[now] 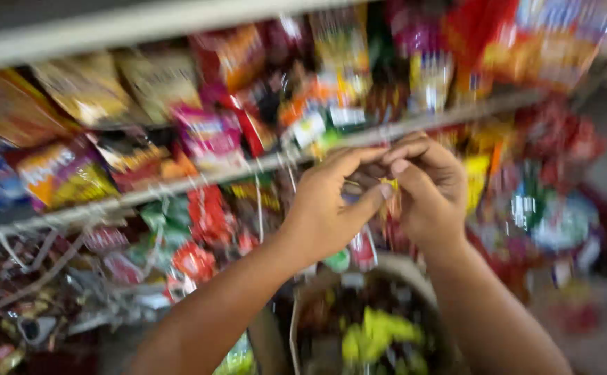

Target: Wiping condiment bottles with a yellow cloth and arranging them on a grocery shelf.

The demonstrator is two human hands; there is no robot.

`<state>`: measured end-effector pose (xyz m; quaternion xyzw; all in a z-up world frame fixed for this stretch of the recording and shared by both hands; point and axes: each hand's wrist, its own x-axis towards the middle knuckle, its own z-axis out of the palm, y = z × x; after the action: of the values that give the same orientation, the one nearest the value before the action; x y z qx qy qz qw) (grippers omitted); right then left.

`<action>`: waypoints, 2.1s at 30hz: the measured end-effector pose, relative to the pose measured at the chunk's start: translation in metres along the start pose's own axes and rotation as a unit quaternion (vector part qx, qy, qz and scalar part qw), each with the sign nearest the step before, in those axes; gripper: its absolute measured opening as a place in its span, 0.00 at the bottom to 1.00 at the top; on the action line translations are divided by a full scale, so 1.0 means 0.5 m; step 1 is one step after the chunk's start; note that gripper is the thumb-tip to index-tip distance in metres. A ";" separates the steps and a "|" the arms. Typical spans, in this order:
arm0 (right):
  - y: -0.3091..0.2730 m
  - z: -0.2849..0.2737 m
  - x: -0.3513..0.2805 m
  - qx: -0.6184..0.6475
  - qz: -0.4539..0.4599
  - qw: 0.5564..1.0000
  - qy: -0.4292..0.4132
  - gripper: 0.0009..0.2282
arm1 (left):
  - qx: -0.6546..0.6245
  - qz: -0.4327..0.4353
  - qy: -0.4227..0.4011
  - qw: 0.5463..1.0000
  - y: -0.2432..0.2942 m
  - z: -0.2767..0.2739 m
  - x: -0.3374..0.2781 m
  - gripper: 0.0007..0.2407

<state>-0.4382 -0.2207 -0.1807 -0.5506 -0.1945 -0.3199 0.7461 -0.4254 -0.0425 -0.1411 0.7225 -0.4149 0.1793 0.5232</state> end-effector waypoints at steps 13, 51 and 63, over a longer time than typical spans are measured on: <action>0.288 -0.464 -0.638 -0.150 0.488 0.860 0.005 0.10 | -0.160 -0.439 -0.245 0.850 -0.303 0.412 -0.596 0.16; 0.718 -0.714 -1.157 0.235 0.584 0.706 0.326 0.31 | -0.164 -0.570 -0.169 0.787 -0.703 0.974 -1.283 0.09; 0.724 -0.759 -1.246 -0.109 0.593 0.713 0.358 0.15 | 0.103 -0.403 -0.111 0.903 -0.809 1.088 -1.038 0.09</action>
<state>-0.6597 -0.3473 -0.9542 -0.4746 0.4899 -0.0036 0.7312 -0.5091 -0.2771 -0.9576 0.8929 -0.1227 -0.0865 0.4246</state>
